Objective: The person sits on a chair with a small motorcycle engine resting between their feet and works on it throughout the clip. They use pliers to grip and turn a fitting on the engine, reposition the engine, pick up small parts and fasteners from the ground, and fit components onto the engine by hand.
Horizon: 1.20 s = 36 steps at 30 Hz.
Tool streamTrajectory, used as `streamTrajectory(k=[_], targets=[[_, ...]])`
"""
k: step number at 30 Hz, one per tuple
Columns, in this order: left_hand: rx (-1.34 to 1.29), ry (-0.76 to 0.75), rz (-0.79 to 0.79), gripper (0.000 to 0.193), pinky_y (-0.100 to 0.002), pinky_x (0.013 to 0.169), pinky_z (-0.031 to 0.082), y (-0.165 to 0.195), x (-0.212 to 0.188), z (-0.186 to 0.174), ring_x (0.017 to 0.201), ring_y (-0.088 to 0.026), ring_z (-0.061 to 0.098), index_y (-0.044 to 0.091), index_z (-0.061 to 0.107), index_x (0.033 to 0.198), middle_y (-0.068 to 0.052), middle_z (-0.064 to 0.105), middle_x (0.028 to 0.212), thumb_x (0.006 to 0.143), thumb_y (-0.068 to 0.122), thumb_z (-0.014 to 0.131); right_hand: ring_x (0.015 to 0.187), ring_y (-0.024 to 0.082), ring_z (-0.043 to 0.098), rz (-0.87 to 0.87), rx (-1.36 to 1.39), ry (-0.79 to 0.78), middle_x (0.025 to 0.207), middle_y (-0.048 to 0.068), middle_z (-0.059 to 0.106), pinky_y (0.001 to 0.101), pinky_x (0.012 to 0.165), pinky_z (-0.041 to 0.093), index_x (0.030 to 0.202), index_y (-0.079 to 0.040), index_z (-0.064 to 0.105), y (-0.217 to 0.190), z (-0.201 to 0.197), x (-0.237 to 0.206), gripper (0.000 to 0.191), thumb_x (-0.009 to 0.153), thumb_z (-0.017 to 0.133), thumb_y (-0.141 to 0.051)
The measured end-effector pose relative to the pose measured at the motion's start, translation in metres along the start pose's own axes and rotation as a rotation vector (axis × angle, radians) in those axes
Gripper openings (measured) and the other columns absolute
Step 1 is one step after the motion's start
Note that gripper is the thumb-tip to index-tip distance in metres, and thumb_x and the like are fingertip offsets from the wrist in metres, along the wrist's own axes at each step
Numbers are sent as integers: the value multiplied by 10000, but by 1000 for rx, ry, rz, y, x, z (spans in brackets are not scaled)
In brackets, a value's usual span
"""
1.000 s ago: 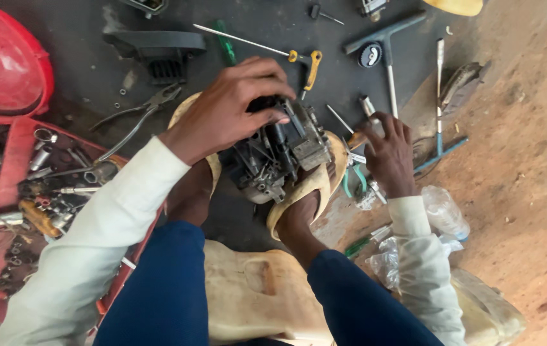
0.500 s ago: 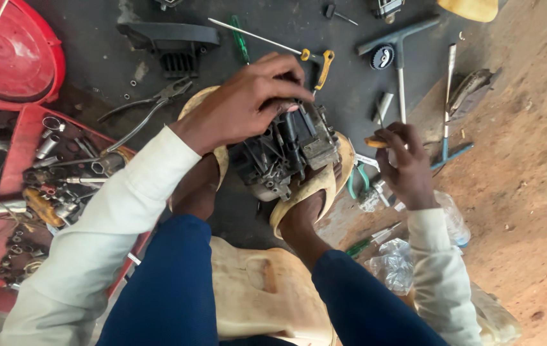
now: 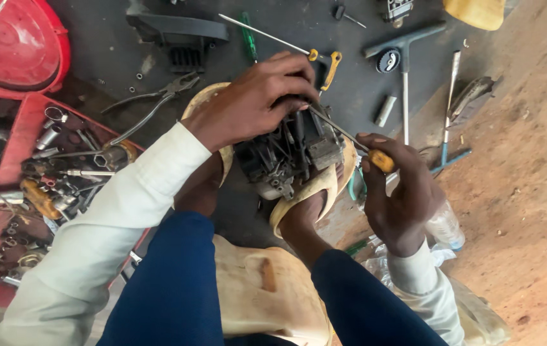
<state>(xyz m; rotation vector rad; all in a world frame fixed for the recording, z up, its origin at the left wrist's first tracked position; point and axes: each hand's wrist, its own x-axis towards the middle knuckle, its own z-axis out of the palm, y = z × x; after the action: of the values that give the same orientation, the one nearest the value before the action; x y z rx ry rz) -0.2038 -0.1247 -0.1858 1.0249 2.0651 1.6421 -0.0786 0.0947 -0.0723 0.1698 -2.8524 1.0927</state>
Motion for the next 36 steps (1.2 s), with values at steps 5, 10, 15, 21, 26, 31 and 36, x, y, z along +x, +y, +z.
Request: streamTrajectory(k=[5, 10, 15, 21, 26, 31, 36], targets=[[-16, -1, -39, 179, -432, 964, 500, 1, 1, 3, 1173, -298, 598, 27, 750, 1118, -90, 632, 1159, 940, 45, 742, 1128, 255, 742, 51, 34, -14, 1193, 166, 725, 300, 963, 572, 1263, 10, 582, 2, 5, 3, 230, 1066, 679, 74], [-2, 8, -59, 177, -436, 985, 483, 2, -2, 4, 1215, -302, 579, 30, 750, 1114, -85, 626, 1185, 940, 59, 736, 1094, 237, 744, 55, 40, 6, 1203, 151, 728, 294, 944, 581, 1283, 8, 577, 7, 10, 3, 229, 1083, 668, 73], [23, 7, -60, 172, -441, 987, 473, 2, -1, 4, 1228, -302, 573, 39, 755, 1113, -83, 625, 1194, 944, 63, 732, 1082, 229, 744, 13, -45, 8, 1202, 143, 728, 292, 932, 583, 1307, -6, 565, 7, 9, 9, 248, 1095, 678, 56], [-12, 0, -51, 177, -432, 979, 483, 1, 0, 2, 1176, -291, 584, 36, 755, 1106, -81, 622, 1143, 930, 38, 735, 1067, 221, 752, 54, -54, -6, 1206, 132, 724, 295, 898, 593, 1326, 7, 565, 5, 8, 19, 251, 1103, 674, 41], [-38, 8, -58, 169, -433, 968, 487, 1, 1, 2, 1159, -293, 588, 38, 759, 1093, -75, 624, 1120, 927, 25, 735, 1076, 313, 741, -294, -314, -175, 1167, 97, 718, 479, 884, 552, 1180, -47, 641, -13, -8, 43, 268, 943, 675, 73], [-61, 5, -65, 189, -434, 969, 486, 2, 0, 1, 1170, -297, 589, 42, 756, 1111, -84, 634, 1139, 924, 27, 731, 848, 184, 651, -198, -438, -330, 1207, 92, 668, 375, 677, 512, 1370, -47, 665, -42, -16, 44, 459, 933, 807, -56], [-55, 3, -30, 218, -422, 994, 498, -1, 3, 0, 1178, -316, 616, 21, 739, 1105, -120, 651, 1146, 889, 45, 746, 1037, 140, 721, 446, 602, -424, 1284, 50, 649, 290, 815, 634, 1334, -85, 612, -23, -22, 55, 462, 896, 755, -51]])
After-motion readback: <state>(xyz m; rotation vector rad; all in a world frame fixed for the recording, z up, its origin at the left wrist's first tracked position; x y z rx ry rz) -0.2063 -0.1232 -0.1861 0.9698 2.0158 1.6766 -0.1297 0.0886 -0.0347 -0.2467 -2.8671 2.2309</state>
